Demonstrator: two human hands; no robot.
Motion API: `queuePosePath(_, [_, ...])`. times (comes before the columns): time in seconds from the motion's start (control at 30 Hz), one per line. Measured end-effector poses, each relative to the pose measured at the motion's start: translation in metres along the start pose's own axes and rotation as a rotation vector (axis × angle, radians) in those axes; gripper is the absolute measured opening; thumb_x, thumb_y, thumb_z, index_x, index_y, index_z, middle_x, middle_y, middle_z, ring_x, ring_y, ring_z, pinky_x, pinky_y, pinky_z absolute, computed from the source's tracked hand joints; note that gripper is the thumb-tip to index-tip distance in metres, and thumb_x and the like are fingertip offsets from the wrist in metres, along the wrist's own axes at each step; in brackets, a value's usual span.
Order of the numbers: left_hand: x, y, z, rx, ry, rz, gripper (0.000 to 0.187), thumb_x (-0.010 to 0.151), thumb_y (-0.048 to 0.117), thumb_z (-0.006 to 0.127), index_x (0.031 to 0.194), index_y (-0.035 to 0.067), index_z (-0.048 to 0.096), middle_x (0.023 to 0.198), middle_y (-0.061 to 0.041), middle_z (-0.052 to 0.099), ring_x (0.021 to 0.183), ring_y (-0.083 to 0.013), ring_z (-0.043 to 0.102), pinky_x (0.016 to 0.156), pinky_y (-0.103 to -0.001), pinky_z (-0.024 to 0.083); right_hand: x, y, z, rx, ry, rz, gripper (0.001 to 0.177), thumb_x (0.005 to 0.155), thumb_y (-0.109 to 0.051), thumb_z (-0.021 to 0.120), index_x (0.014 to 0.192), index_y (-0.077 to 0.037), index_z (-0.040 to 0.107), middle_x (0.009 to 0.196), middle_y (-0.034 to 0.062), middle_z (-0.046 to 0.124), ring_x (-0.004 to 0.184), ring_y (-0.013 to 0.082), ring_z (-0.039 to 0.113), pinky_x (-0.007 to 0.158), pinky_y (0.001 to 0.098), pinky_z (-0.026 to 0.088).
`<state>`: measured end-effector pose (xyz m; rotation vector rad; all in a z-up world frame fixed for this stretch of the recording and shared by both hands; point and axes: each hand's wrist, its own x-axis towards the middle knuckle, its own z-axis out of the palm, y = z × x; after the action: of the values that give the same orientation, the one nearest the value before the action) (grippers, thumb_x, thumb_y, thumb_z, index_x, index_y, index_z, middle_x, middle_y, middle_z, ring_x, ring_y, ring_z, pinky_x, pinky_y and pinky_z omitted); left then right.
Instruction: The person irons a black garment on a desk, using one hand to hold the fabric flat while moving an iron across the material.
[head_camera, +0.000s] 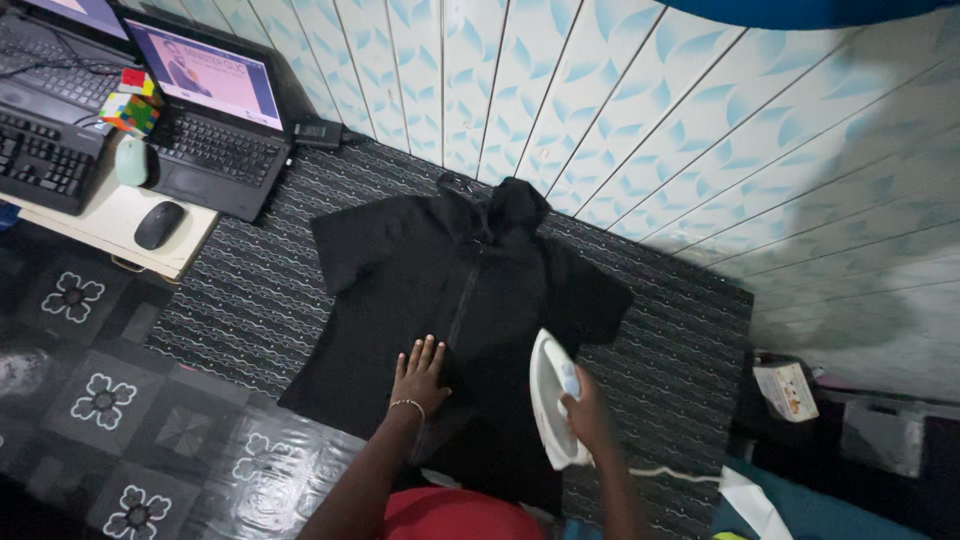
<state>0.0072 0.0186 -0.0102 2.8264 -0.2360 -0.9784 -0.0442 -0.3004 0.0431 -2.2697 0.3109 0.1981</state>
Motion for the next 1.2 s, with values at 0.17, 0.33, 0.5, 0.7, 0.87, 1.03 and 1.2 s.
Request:
queuePosePath(0.17, [-0.007,0.0,-0.008,0.011,0.008,0.02,0.096,0.095,0.048,0.066,0.165,0.023,0.006,0.174,-0.002,-0.001,0.16,-0.0223,0.001,0.128,-0.05,0.009,-0.062,0.02,0.0,0.064,-0.256,0.53,0.068,0.095,-0.017,0.062,0.158,-0.02,0.036,0.142,0.0159,0.06,0.119,0.0336,0.064,0.1,0.0477,0.051])
queuePosePath(0.33, [-0.014,-0.004,-0.011,-0.003,0.035,0.047,0.09,0.096,0.048,0.064,0.165,0.022,0.011,0.174,-0.003,0.003,0.16,-0.0224,0.003,0.129,-0.049,0.009,-0.122,0.072,0.008,0.089,-0.225,0.476,0.069,0.092,-0.016,0.065,0.155,-0.017,0.036,0.147,0.0166,0.057,0.13,0.0318,0.064,0.107,0.0451,0.052])
queuePosePath(0.5, [-0.027,-0.021,-0.004,-0.029,0.055,0.066,0.085,0.098,0.05,0.059,0.163,0.022,0.012,0.172,-0.005,0.004,0.159,-0.0238,0.003,0.128,-0.046,0.007,-0.137,0.083,0.021,-0.084,-0.23,0.361,0.072,0.089,-0.012,0.067,0.155,-0.02,0.04,0.152,0.0148,0.053,0.137,0.0316,0.056,0.117,0.0428,0.039])
queuePosePath(0.7, [-0.059,-0.039,0.012,-0.038,0.068,-0.017,0.087,0.095,0.057,0.061,0.163,0.024,0.017,0.172,-0.006,0.006,0.16,-0.0239,0.004,0.129,-0.049,0.008,-0.09,0.054,0.025,-0.101,-0.271,0.225,0.068,0.092,-0.019,0.068,0.154,-0.02,0.041,0.153,0.0149,0.052,0.14,0.0326,0.052,0.115,0.0428,0.042])
queuePosePath(0.87, [-0.066,-0.046,0.018,-0.062,0.088,-0.024,0.09,0.092,0.056,0.064,0.162,0.024,0.018,0.172,-0.006,0.007,0.159,-0.0249,0.004,0.127,-0.051,0.008,-0.039,-0.014,0.014,-0.123,-0.355,0.235,0.068,0.092,-0.019,0.065,0.155,-0.023,0.04,0.151,0.014,0.055,0.135,0.0323,0.057,0.112,0.0439,0.045])
queuePosePath(1.03, [-0.072,-0.044,0.015,-0.057,0.119,-0.015,0.089,0.092,0.054,0.064,0.162,0.024,0.019,0.172,-0.007,0.008,0.159,-0.0259,0.005,0.127,-0.052,0.008,-0.015,-0.092,0.007,-0.071,-0.373,0.12,0.069,0.092,-0.02,0.065,0.155,-0.023,0.039,0.147,0.0155,0.059,0.131,0.0326,0.06,0.109,0.0467,0.047])
queuePosePath(1.2, [-0.066,-0.046,0.018,-0.097,0.12,-0.004,0.085,0.093,0.05,0.064,0.16,0.024,0.019,0.17,-0.006,0.006,0.157,-0.0256,0.005,0.125,-0.053,0.007,-0.018,-0.12,0.039,-0.192,-0.515,0.225,0.07,0.097,-0.025,0.063,0.159,-0.026,0.03,0.152,0.0117,0.052,0.132,0.0316,0.059,0.109,0.0473,0.046])
